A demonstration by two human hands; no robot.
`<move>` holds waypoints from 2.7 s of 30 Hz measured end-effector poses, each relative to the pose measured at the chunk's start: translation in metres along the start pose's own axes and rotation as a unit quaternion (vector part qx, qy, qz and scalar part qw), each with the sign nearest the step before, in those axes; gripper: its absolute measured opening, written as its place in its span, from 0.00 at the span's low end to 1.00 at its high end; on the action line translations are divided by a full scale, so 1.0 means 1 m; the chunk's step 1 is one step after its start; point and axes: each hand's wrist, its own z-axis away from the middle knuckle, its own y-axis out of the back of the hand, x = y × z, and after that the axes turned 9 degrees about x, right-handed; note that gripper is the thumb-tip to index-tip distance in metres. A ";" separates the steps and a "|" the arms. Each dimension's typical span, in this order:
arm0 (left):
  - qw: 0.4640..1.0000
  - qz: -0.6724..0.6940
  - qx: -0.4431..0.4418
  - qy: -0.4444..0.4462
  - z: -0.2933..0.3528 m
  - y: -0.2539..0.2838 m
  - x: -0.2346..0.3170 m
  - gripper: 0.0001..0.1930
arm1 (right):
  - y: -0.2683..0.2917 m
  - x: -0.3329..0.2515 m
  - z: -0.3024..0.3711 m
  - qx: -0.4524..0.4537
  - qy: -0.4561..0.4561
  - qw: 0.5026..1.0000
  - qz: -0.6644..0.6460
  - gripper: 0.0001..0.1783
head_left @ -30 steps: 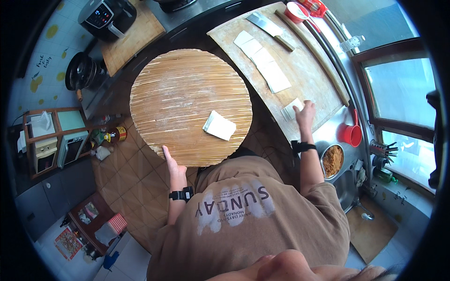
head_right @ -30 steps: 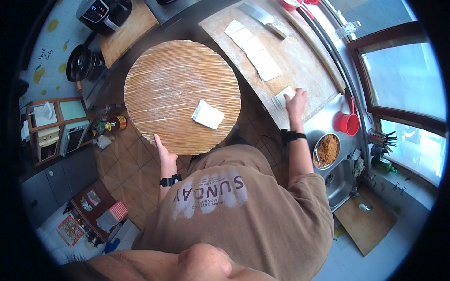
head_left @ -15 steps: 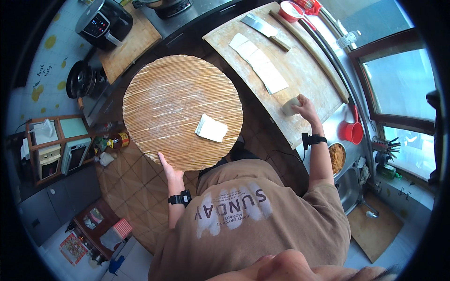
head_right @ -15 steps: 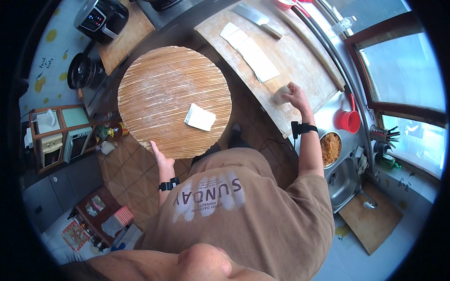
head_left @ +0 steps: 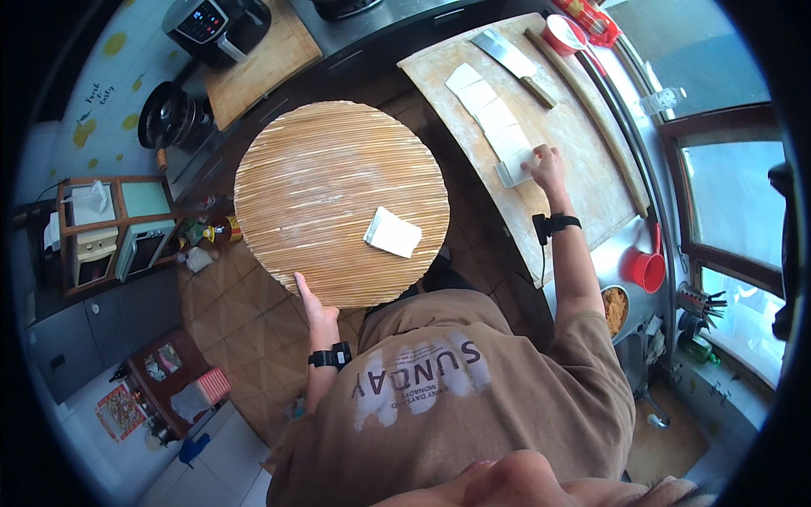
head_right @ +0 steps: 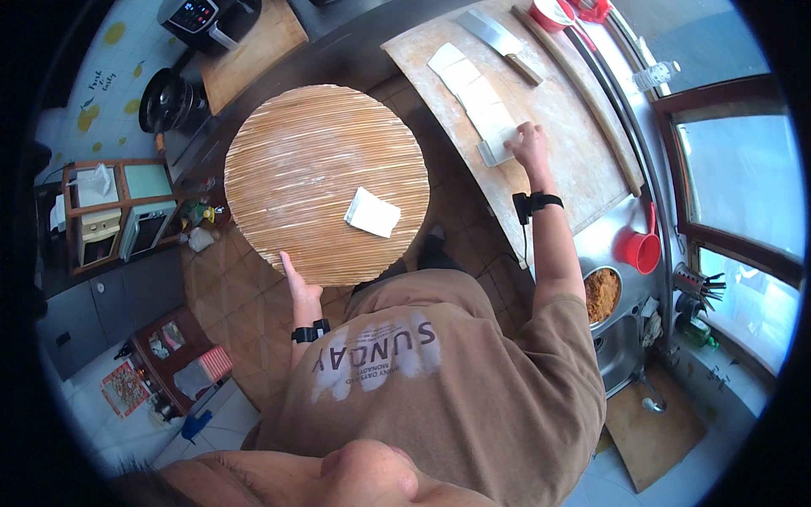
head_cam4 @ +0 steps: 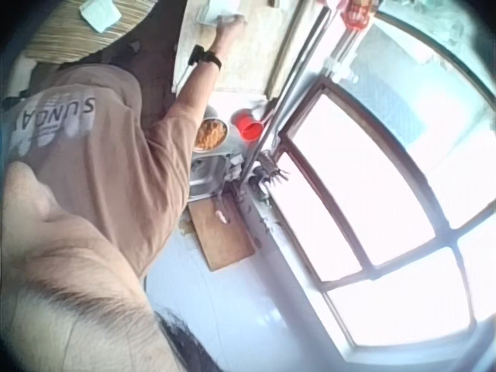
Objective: The person rolls out dough into a large circle, cuts it into strips, and then into small squares. They place the squares on a bamboo mat, add filling from a bowl, and fold the dough to form dumplings.
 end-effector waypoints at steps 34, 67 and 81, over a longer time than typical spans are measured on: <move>0.996 -0.007 -0.088 0.025 -0.017 -0.007 0.003 0.46 | 0.021 -0.168 0.031 -0.071 0.181 0.953 -0.234 0.27; 1.000 0.007 -0.012 0.016 -0.033 0.002 0.014 0.45 | -0.083 -0.141 -0.147 0.000 0.022 0.989 -0.147 0.13; 0.999 -0.016 -0.016 0.027 -0.041 -0.020 0.017 0.47 | -0.086 -0.181 -0.138 -0.085 0.106 0.991 -0.018 0.31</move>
